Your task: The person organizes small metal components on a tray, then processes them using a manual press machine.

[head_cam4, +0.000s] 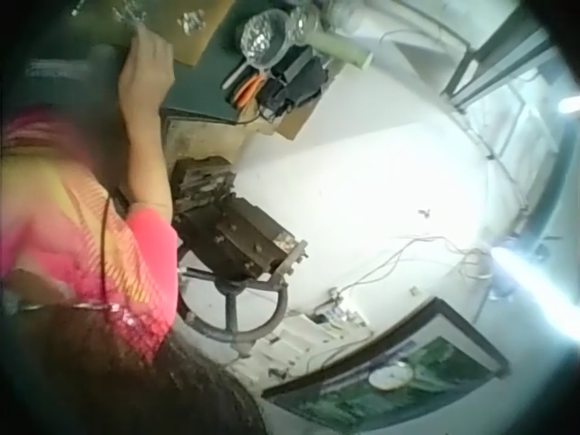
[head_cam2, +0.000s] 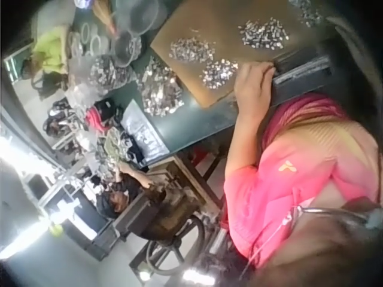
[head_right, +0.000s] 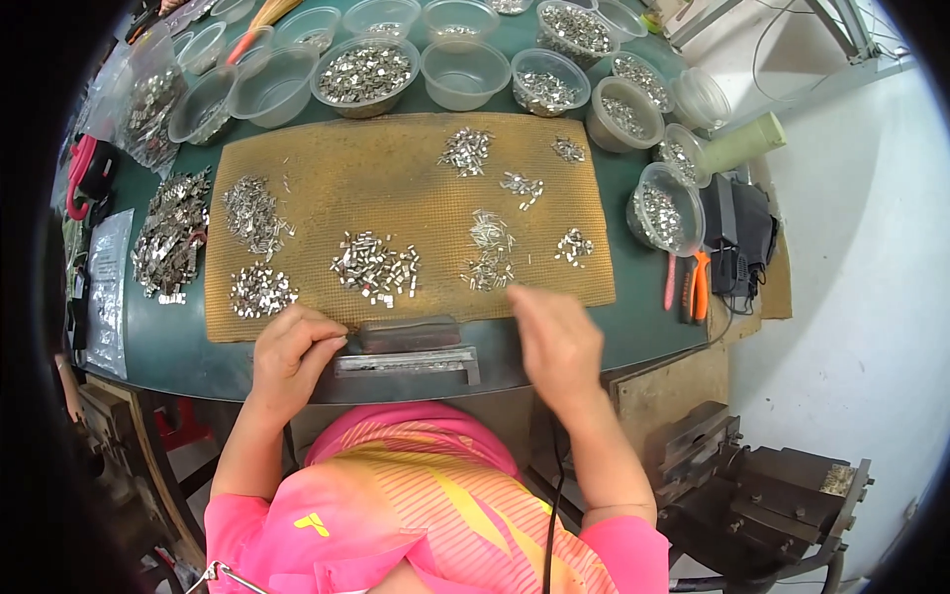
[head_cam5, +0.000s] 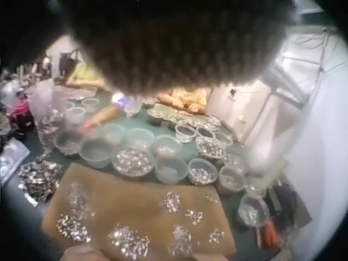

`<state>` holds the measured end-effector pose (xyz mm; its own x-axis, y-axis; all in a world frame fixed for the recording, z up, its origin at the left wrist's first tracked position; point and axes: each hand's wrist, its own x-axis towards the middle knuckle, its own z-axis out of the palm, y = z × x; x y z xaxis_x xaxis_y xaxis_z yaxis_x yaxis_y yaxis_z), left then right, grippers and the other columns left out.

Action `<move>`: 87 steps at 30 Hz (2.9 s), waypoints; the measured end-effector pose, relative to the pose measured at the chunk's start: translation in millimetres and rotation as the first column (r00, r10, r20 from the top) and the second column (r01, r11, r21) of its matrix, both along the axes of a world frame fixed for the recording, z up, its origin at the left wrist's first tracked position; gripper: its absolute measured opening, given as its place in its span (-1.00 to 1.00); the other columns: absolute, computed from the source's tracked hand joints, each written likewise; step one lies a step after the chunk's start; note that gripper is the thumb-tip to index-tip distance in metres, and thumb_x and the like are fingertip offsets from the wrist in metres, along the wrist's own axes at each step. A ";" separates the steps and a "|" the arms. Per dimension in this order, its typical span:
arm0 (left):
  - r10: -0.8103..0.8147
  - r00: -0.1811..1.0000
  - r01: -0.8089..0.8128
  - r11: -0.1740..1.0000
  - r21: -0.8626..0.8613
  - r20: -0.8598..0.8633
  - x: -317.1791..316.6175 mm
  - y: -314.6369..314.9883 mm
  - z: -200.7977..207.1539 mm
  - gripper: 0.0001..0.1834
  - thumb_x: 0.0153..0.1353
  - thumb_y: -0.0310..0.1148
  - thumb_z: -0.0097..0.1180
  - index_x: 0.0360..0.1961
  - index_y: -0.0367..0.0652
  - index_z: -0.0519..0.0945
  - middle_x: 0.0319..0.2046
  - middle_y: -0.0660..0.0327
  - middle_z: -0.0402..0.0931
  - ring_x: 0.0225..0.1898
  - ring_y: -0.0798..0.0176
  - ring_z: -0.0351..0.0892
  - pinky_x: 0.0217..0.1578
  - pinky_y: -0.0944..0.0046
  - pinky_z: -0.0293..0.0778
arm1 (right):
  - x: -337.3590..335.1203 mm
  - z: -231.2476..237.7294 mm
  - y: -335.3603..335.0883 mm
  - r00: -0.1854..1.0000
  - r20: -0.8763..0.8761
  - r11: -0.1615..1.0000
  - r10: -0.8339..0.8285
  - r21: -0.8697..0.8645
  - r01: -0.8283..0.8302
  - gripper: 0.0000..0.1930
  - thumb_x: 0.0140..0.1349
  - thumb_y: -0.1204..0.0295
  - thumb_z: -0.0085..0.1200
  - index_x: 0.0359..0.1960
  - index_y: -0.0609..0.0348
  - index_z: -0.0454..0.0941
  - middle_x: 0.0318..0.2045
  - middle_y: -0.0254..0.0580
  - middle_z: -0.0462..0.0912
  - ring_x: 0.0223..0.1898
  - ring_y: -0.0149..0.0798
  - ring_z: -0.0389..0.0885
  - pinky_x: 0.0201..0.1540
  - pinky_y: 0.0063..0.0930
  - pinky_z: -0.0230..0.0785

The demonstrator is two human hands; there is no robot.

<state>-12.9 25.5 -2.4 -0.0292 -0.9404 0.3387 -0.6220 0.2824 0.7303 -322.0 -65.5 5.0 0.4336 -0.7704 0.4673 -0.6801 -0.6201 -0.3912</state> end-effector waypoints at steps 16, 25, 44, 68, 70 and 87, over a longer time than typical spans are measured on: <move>-0.136 0.983 0.142 0.989 0.038 -0.121 -33.8 8.1 -13.6 -0.85 0.18 -0.49 0.36 -0.21 -0.17 0.69 -0.21 0.20 0.60 -0.16 0.05 0.63 -0.19 0.13 0.57 | 1.1 -10.5 -23.4 0.959 -0.270 0.994 -0.089 -0.090 0.067 -0.87 0.19 0.52 0.32 -0.23 0.09 0.66 -0.31 -0.25 0.59 -0.28 -0.13 0.58 -0.23 -0.27 0.46; -0.084 0.988 0.108 0.974 -0.198 0.127 -46.7 8.8 -16.9 -0.76 0.05 -0.54 0.38 -0.23 -0.22 0.65 -0.21 0.17 0.58 -0.18 0.05 0.64 -0.19 0.10 0.60 | 1.2 -1.4 -12.5 0.965 -0.256 0.997 -0.062 -0.055 0.049 -0.85 0.18 0.55 0.31 -0.23 0.10 0.64 -0.32 -0.25 0.62 -0.30 -0.11 0.60 -0.22 -0.25 0.46; -0.181 0.983 0.180 0.971 -0.160 0.008 -31.6 7.1 -24.4 -0.61 0.05 -0.49 0.44 -0.05 -0.21 0.66 -0.15 0.14 0.58 -0.15 0.03 0.62 -0.19 0.08 0.59 | 44.9 -2.9 36.2 0.951 -0.003 0.936 0.310 0.175 -0.305 -0.77 0.19 0.62 0.26 -0.15 0.16 0.54 -0.10 -0.16 0.72 -0.01 -0.06 0.70 0.25 0.04 0.41; -0.201 0.974 0.182 0.967 -0.178 -0.100 -27.3 12.6 -23.6 -0.72 0.19 -0.45 0.34 -0.06 -0.21 0.66 -0.12 0.12 0.57 -0.09 -0.02 0.59 -0.05 0.07 0.57 | 51.7 39.6 4.8 0.849 -0.157 0.848 0.504 0.275 -0.453 -0.82 0.15 0.51 0.32 -0.19 0.16 0.69 -0.15 -0.18 0.77 -0.14 -0.10 0.74 0.01 -0.19 0.55; -0.197 0.977 0.176 0.963 -0.205 -0.085 -18.5 13.9 -17.5 -0.72 0.18 -0.45 0.34 -0.07 -0.21 0.66 -0.12 0.12 0.57 -0.09 -0.02 0.59 -0.05 0.06 0.57 | 77.8 45.3 -8.1 0.860 -0.160 0.871 0.485 0.172 -0.460 -0.86 0.19 0.50 0.31 -0.21 0.14 0.69 -0.18 -0.23 0.77 -0.13 -0.11 0.72 0.03 -0.19 0.51; 0.259 0.819 -0.238 0.965 -0.107 0.512 84.3 -41.8 -7.2 -0.85 0.13 -0.33 0.38 -0.34 -0.12 0.66 -0.35 0.21 0.53 -0.17 0.08 0.56 -0.14 0.12 0.55 | 224.8 -13.2 -87.6 0.832 -0.258 0.870 0.491 0.096 -0.484 -0.89 0.23 0.34 0.31 -0.32 0.06 0.69 -0.33 -0.27 0.64 -0.08 -0.13 0.60 0.37 0.25 0.14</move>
<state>71.5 -16.3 -9.5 0.0228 -0.9269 0.3747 -0.9577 0.0872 0.2741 -97.2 -153.0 -8.2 0.8602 -0.4364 0.2639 -0.3721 -0.8909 -0.2604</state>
